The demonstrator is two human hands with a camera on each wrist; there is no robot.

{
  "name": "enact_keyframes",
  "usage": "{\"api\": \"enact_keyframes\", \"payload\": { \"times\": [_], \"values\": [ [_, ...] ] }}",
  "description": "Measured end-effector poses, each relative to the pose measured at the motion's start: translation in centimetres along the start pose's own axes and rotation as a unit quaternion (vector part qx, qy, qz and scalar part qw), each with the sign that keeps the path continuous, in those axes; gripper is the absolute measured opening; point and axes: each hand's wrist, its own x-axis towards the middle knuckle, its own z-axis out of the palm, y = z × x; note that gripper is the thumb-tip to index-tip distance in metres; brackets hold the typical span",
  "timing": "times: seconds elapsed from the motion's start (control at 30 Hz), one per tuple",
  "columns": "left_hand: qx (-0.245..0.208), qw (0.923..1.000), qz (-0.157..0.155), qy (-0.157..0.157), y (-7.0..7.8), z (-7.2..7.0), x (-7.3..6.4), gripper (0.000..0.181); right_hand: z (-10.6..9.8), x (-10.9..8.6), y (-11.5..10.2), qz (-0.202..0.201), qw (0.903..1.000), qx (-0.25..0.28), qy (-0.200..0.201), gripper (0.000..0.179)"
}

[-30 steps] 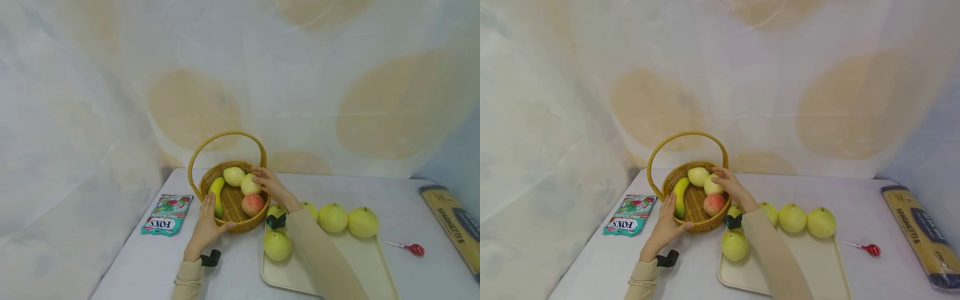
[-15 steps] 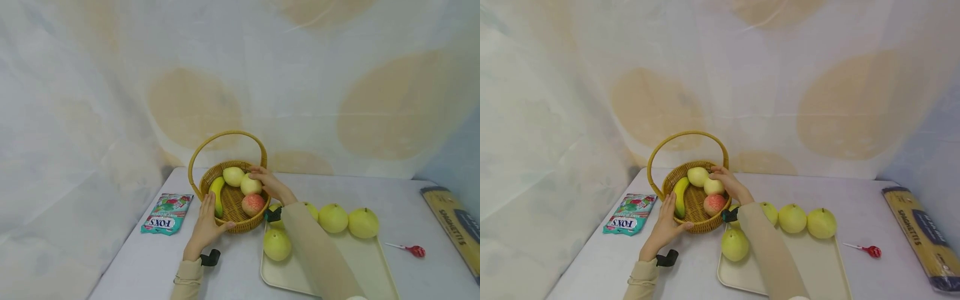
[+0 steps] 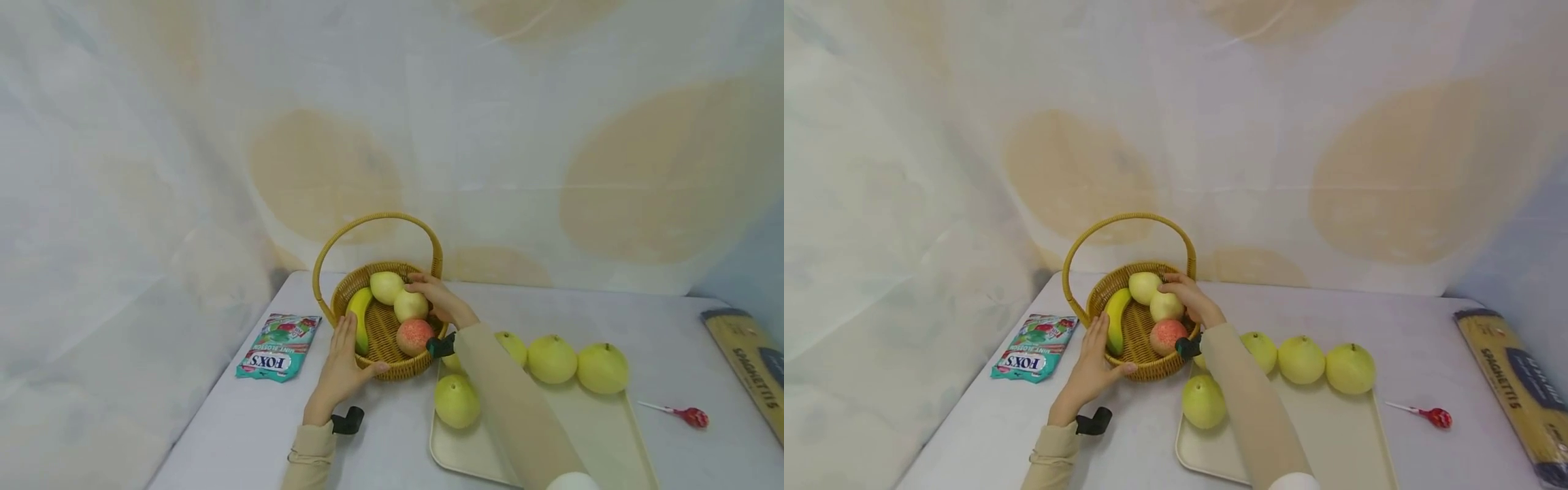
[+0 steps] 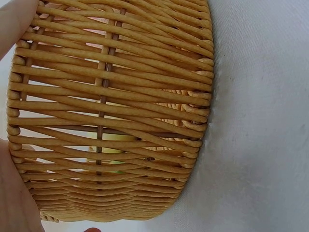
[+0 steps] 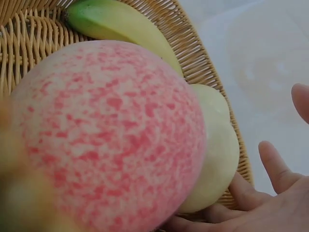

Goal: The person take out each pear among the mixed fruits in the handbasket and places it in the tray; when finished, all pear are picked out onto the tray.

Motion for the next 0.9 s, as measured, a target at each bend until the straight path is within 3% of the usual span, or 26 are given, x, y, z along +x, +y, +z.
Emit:
{"api": "enact_keyframes", "payload": {
  "times": [0.37, 0.9],
  "values": [
    [0.000, 1.0000, 0.003, 0.004, 0.2, -0.4, -0.1, 0.119, 0.2, 1.1, 0.2, 0.021, 0.9998, 0.005, 0.002, 0.062],
    [0.000, 1.0000, -0.001, -0.008, 0.8, 0.1, -0.3, 0.119, 0.9, 1.2, 1.9, 0.011, 0.9942, -0.073, 0.077, 0.063]
  ]
}}
